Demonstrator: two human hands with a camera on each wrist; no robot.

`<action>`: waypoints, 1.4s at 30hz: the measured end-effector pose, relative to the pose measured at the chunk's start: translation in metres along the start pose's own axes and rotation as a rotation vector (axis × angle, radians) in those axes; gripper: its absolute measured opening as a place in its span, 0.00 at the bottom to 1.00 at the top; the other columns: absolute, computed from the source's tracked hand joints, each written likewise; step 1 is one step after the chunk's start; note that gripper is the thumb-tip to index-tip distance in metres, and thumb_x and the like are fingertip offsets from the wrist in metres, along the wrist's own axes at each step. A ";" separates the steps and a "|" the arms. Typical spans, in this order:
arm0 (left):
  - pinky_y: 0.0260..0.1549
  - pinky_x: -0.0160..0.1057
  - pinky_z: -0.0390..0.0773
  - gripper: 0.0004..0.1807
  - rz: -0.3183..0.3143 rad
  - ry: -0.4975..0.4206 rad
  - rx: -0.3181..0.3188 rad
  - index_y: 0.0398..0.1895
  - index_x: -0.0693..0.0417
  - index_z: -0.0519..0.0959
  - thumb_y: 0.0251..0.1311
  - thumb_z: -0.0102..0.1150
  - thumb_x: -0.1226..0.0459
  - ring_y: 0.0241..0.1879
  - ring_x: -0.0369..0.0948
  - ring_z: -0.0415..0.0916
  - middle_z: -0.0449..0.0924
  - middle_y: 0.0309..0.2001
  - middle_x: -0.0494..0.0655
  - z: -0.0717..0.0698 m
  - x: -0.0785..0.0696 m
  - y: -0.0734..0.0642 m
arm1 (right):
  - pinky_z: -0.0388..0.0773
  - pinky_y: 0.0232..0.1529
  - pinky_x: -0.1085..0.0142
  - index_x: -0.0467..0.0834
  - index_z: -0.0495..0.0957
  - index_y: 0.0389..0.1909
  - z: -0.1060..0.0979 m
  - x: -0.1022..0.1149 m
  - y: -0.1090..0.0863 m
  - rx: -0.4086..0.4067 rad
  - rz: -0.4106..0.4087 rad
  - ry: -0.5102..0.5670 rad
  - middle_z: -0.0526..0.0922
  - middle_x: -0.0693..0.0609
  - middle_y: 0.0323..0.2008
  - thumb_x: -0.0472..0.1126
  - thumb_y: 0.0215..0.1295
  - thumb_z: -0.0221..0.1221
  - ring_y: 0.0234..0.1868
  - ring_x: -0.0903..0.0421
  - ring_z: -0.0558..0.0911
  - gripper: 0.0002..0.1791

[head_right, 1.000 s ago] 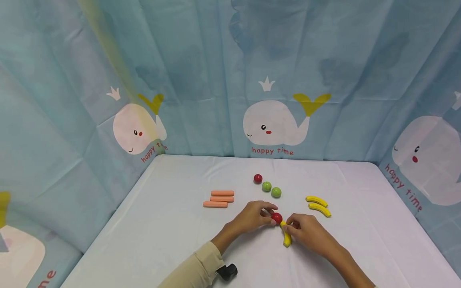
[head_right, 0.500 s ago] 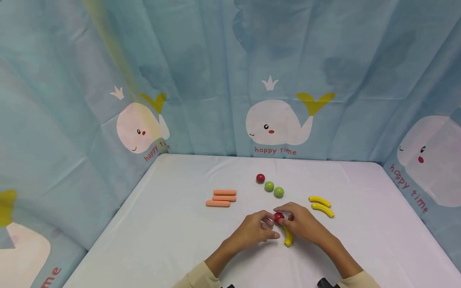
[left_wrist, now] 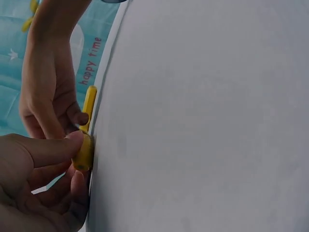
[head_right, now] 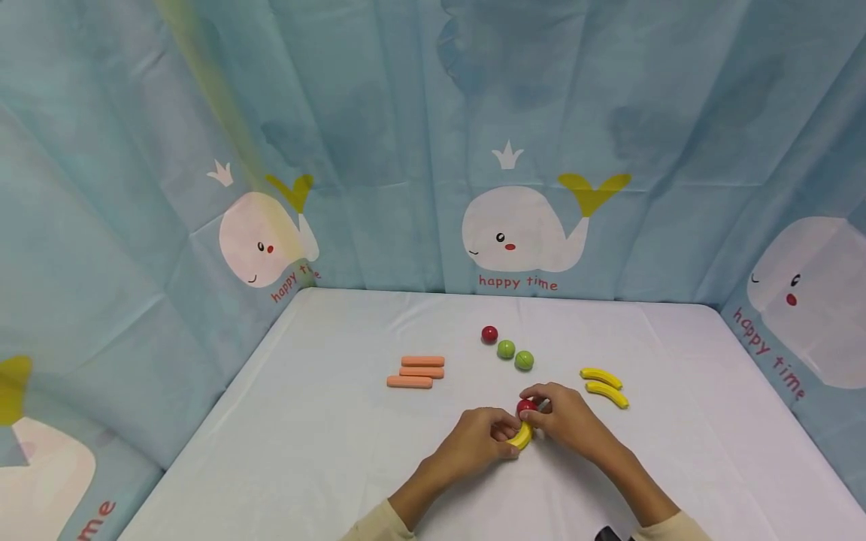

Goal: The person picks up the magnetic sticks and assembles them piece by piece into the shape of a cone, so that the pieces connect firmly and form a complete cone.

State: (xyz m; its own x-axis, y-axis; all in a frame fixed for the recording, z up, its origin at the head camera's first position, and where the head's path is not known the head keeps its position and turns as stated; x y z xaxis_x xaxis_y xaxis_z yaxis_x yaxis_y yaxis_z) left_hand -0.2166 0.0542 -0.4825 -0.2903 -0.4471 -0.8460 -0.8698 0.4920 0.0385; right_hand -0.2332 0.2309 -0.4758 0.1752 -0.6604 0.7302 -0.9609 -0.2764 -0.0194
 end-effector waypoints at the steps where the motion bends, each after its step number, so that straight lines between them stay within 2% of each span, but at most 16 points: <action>1: 0.36 0.25 0.77 0.14 0.001 0.007 0.000 0.45 0.58 0.89 0.56 0.78 0.72 0.33 0.24 0.74 0.84 0.35 0.35 -0.002 0.001 0.000 | 0.83 0.33 0.68 0.39 0.84 0.56 0.000 -0.001 -0.002 -0.001 0.006 0.005 0.88 0.51 0.44 0.40 0.68 0.70 0.37 0.57 0.85 0.18; 6: 0.43 0.28 0.80 0.14 -0.003 0.012 -0.032 0.48 0.54 0.90 0.60 0.74 0.74 0.40 0.27 0.79 0.88 0.40 0.36 -0.013 0.010 0.000 | 0.84 0.32 0.67 0.38 0.84 0.55 -0.004 -0.003 -0.011 -0.008 0.061 0.050 0.89 0.49 0.47 0.42 0.67 0.72 0.37 0.57 0.86 0.20; 11: 0.45 0.29 0.80 0.14 -0.017 -0.052 -0.061 0.48 0.54 0.90 0.61 0.73 0.73 0.40 0.28 0.81 0.89 0.40 0.39 -0.020 0.016 0.001 | 0.85 0.33 0.67 0.37 0.83 0.56 -0.005 -0.003 -0.018 0.015 0.058 0.077 0.89 0.47 0.46 0.42 0.65 0.74 0.38 0.56 0.87 0.22; 16: 0.47 0.31 0.80 0.13 0.008 -0.067 -0.056 0.49 0.52 0.91 0.60 0.77 0.66 0.44 0.30 0.81 0.89 0.43 0.38 -0.016 0.013 0.004 | 0.85 0.33 0.66 0.36 0.84 0.55 -0.002 -0.002 -0.024 0.038 0.026 0.111 0.90 0.47 0.45 0.43 0.65 0.74 0.39 0.55 0.87 0.22; 19: 0.49 0.33 0.80 0.15 0.022 -0.042 -0.054 0.49 0.49 0.91 0.58 0.79 0.63 0.47 0.31 0.82 0.88 0.44 0.36 -0.010 0.010 0.007 | 0.84 0.33 0.67 0.36 0.84 0.54 0.000 -0.002 -0.025 0.037 0.012 0.121 0.90 0.47 0.46 0.42 0.65 0.74 0.39 0.56 0.88 0.21; 24: 0.46 0.41 0.70 0.18 0.005 0.043 -0.086 0.49 0.44 0.91 0.55 0.82 0.60 0.42 0.26 0.80 0.86 0.42 0.30 -0.003 0.006 0.008 | 0.84 0.33 0.66 0.35 0.85 0.55 0.003 0.000 -0.028 0.049 -0.005 0.135 0.90 0.44 0.48 0.39 0.65 0.73 0.40 0.57 0.88 0.20; 26: 0.42 0.41 0.63 0.18 -0.008 0.068 -0.103 0.49 0.44 0.91 0.54 0.82 0.59 0.38 0.24 0.77 0.85 0.40 0.29 -0.002 0.005 0.008 | 0.84 0.33 0.66 0.35 0.84 0.55 0.003 0.000 -0.029 0.053 -0.005 0.133 0.90 0.44 0.48 0.39 0.65 0.73 0.40 0.58 0.88 0.20; 28: 0.40 0.41 0.61 0.18 -0.010 0.084 -0.116 0.48 0.45 0.91 0.54 0.83 0.59 0.35 0.23 0.75 0.85 0.38 0.30 -0.001 0.004 0.007 | 0.84 0.34 0.66 0.36 0.84 0.56 0.002 0.000 -0.029 0.049 -0.007 0.120 0.90 0.45 0.48 0.40 0.65 0.73 0.40 0.58 0.88 0.20; 32: 0.39 0.39 0.60 0.17 -0.013 0.102 -0.130 0.47 0.45 0.90 0.54 0.82 0.58 0.32 0.21 0.73 0.86 0.36 0.30 -0.001 0.004 0.006 | 0.84 0.36 0.68 0.39 0.86 0.55 -0.004 -0.001 -0.030 0.004 0.011 0.070 0.90 0.48 0.48 0.41 0.65 0.73 0.42 0.58 0.88 0.19; 37: 0.40 0.39 0.60 0.16 -0.029 0.068 -0.121 0.47 0.45 0.90 0.54 0.82 0.60 0.32 0.21 0.74 0.88 0.36 0.30 -0.001 0.005 0.006 | 0.83 0.39 0.70 0.40 0.86 0.54 -0.021 -0.004 -0.029 -0.102 0.002 -0.069 0.90 0.49 0.49 0.40 0.65 0.73 0.43 0.56 0.87 0.17; 40: 0.41 0.40 0.60 0.16 -0.046 0.039 -0.107 0.46 0.46 0.90 0.54 0.82 0.62 0.31 0.21 0.75 0.88 0.35 0.30 -0.001 0.006 0.006 | 0.83 0.40 0.69 0.40 0.87 0.53 -0.035 -0.007 -0.030 -0.178 0.002 -0.154 0.91 0.49 0.48 0.38 0.65 0.73 0.43 0.54 0.87 0.17; 42: 0.42 0.41 0.60 0.16 -0.053 0.022 -0.102 0.46 0.46 0.90 0.54 0.82 0.62 0.31 0.21 0.75 0.87 0.35 0.30 -0.001 0.006 0.006 | 0.84 0.41 0.64 0.39 0.86 0.53 -0.045 -0.010 -0.031 -0.228 -0.010 -0.188 0.90 0.47 0.48 0.37 0.64 0.73 0.45 0.51 0.87 0.17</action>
State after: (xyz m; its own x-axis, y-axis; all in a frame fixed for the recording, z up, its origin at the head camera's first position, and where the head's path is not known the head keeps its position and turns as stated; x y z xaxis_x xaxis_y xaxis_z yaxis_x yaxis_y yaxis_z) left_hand -0.2243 0.0538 -0.4871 -0.2503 -0.4874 -0.8366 -0.9199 0.3891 0.0486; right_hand -0.2146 0.2772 -0.4520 0.2009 -0.7819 0.5901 -0.9786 -0.1333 0.1566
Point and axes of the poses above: each hand's wrist, its own y-axis towards the middle knuckle, its own z-axis out of the palm, x = y × z, the point moved 5 cm from there along y, towards the middle knuckle
